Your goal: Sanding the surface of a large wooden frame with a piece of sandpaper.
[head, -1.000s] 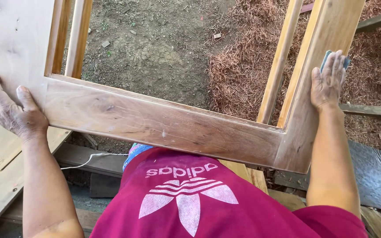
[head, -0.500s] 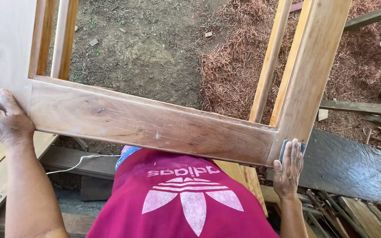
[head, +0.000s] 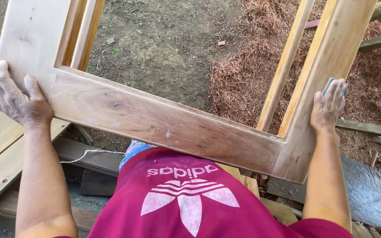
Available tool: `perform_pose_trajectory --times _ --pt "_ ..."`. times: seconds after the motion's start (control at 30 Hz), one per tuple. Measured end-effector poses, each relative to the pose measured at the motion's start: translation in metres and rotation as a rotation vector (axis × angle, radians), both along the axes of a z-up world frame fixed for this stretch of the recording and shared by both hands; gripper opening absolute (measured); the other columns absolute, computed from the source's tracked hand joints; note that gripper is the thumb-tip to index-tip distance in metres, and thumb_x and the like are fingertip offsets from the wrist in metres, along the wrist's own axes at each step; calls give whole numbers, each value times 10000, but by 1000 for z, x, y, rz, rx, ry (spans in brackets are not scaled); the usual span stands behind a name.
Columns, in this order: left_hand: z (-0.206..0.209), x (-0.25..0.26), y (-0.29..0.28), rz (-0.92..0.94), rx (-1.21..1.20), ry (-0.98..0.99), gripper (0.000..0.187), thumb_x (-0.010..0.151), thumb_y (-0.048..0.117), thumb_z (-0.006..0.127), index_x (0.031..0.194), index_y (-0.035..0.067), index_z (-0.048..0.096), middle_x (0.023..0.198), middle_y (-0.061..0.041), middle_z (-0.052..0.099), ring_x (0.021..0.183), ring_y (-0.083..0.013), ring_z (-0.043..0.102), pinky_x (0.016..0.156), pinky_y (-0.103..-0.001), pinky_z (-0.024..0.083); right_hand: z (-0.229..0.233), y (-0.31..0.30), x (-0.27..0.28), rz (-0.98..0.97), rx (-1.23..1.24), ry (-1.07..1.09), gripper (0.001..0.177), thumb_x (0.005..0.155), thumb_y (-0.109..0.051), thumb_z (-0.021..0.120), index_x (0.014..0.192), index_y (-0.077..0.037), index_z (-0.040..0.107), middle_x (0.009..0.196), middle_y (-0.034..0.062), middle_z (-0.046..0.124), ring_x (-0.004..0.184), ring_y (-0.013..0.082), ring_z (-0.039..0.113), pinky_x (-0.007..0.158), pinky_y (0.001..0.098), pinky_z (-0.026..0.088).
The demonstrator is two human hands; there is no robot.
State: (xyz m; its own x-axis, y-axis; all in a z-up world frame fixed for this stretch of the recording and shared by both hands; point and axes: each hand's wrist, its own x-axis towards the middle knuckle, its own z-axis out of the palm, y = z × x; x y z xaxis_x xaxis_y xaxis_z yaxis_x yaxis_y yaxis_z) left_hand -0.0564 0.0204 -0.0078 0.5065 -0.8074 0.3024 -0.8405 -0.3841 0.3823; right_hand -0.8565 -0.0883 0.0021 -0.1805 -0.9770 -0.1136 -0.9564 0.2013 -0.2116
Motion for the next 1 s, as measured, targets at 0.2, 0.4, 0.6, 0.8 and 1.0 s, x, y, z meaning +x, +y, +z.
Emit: perform_pose_trajectory --times 0.2,0.4,0.6,0.8,1.0 --pt "23 -18 -5 34 17 36 542 1103 293 641 1573 86 468 1621 -228 401 1492 -427 303 1213 -581 188 -6 53 3 -6 52 10 806 1057 -620 130 1678 -127 -13 1760 105 -72 1639 264 -52 1320 486 -32" --pt "8 -8 -2 36 -2 130 523 1071 251 589 1529 34 458 1493 -222 537 1368 -408 452 1149 -550 298 10 195 61 126 -40 5 742 1093 -535 171 1657 -90 -12 1752 132 -45 1627 270 -47 1341 494 -2" --pt "-27 16 4 -111 -173 134 556 1037 165 533 1555 -19 456 1488 -245 570 1407 -396 554 1210 -507 401 0 234 63 111 -9 37 782 1028 -591 143 1644 -133 -4 1738 94 -24 1615 239 -29 1303 470 -8" --pt "34 -24 -6 60 -5 183 553 1018 294 586 1497 52 452 1497 -217 512 1400 -416 414 1186 -570 242 -20 157 18 39 -27 82 767 1060 -598 78 1670 -146 -26 1761 98 -43 1633 253 -40 1329 514 -9" --pt "-18 16 1 -3 37 -20 580 1143 372 520 1652 109 426 1705 -235 312 1597 -410 243 1301 -591 111 -17 141 61 -198 13 54 788 1057 -630 104 1668 -150 -25 1766 77 -43 1633 246 -49 1331 463 -18"
